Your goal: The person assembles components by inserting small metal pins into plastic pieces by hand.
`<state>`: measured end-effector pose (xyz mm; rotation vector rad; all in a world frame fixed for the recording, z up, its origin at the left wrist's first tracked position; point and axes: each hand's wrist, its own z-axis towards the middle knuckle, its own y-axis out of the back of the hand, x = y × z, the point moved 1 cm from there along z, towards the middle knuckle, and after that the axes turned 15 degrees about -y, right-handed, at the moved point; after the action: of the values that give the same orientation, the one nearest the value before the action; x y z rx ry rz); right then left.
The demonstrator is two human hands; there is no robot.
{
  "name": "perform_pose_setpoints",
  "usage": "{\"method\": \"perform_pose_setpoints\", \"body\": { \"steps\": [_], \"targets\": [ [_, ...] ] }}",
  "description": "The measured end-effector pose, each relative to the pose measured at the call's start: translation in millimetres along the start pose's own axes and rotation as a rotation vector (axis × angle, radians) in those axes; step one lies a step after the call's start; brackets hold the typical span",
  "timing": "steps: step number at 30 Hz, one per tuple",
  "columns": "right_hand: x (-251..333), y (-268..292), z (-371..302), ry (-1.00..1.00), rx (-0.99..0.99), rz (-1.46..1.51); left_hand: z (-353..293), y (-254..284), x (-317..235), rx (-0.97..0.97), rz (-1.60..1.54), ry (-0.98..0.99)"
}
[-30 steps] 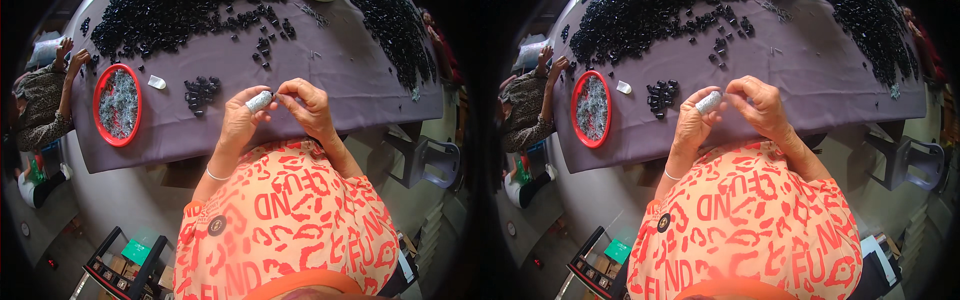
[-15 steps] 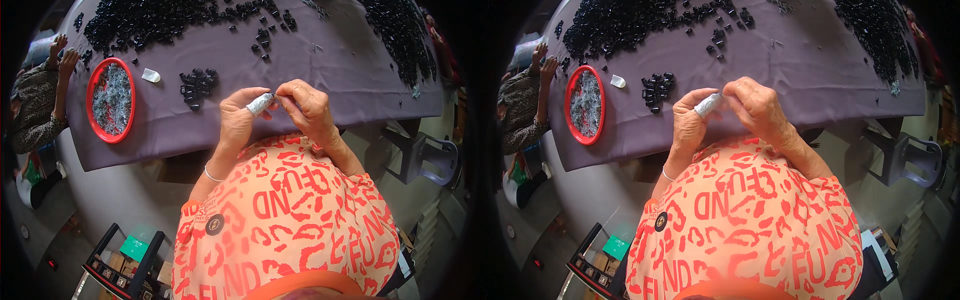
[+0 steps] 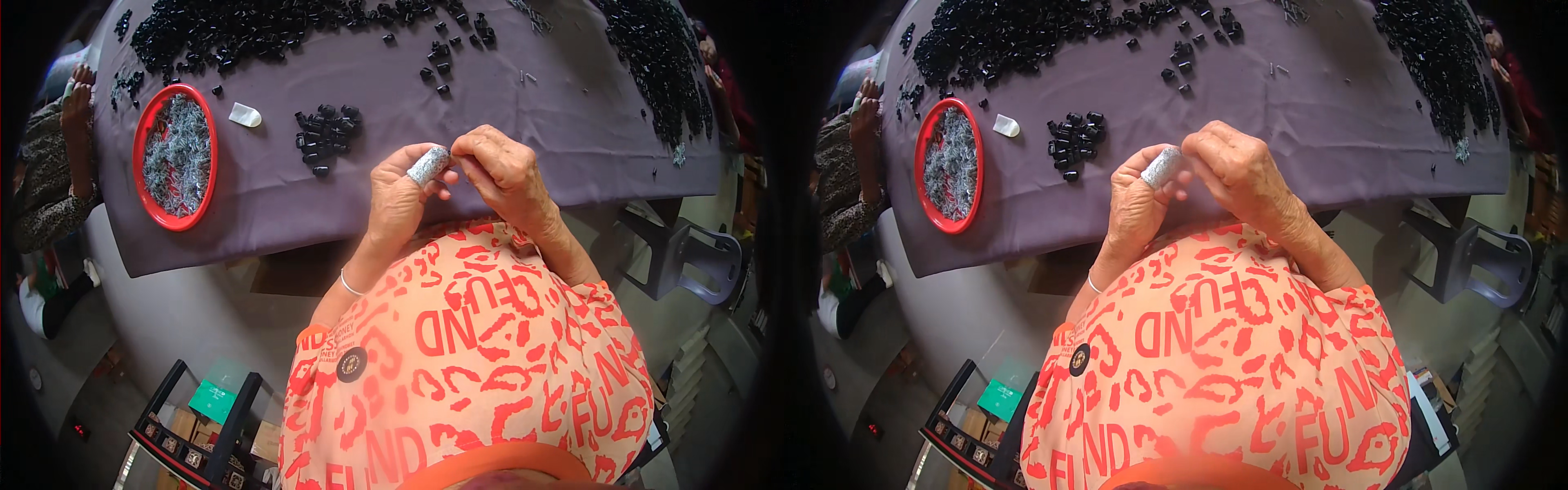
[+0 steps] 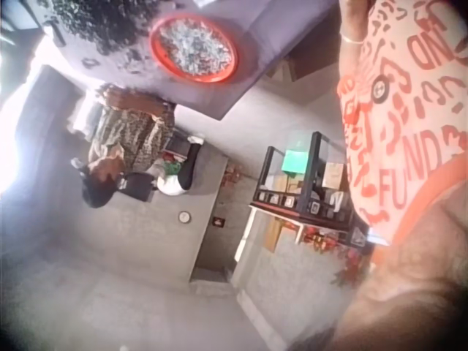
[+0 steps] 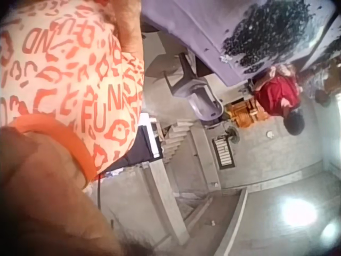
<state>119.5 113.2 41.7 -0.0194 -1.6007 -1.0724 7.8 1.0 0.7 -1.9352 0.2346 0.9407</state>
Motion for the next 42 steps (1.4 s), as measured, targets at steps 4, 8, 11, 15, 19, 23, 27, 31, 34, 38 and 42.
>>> {"method": "perform_pose_setpoints", "body": {
  "steps": [4, 8, 11, 15, 19, 23, 27, 31, 34, 38, 42],
  "targets": [
    [5.5, -0.1, 2.8, -0.029, 0.006, 0.049, 2.3, -1.0, -1.4, 0.001, -0.009, 0.008],
    [3.8, -1.5, 3.7, -0.005, 0.016, 0.063, 2.3, 0.2, -3.4, -0.022, -0.029, 0.013],
    [2.0, -2.1, 4.5, -0.114, 0.01, 0.139, 2.9, 2.3, -1.5, -0.011, -0.043, 0.021],
    [3.6, -1.4, 9.7, -0.082, 0.003, 0.108, 3.3, 2.3, -1.9, -0.013, -0.047, 0.022],
    [1.2, -4.7, 12.4, -0.046, -0.022, 0.085, 6.2, 2.3, -0.7, -0.025, -0.112, 0.028],
    [1.0, -5.0, 15.6, -0.014, -0.019, 0.063, 6.6, 2.6, -0.1, -0.016, -0.091, 0.005],
    [-2.5, -4.3, 16.1, -0.034, 0.051, 0.101, 4.9, 5.3, 0.9, 0.025, -0.076, -0.018],
    [-0.2, -4.0, 18.2, -0.144, 0.178, 0.243, 6.1, 9.4, 4.7, 0.055, -0.213, -0.025],
    [-5.8, 0.7, 17.9, -0.241, 0.204, 0.372, 9.3, 12.8, 0.7, 0.032, -0.316, 0.005],
    [-23.8, -0.5, 37.8, -0.192, -0.083, 0.174, 10.8, 16.8, 3.4, 0.084, -0.324, 0.001],
    [-38.9, -11.8, 57.4, -0.086, -0.138, -0.107, 11.4, 14.9, -0.2, 0.052, -0.396, 0.039]
  ]
}}
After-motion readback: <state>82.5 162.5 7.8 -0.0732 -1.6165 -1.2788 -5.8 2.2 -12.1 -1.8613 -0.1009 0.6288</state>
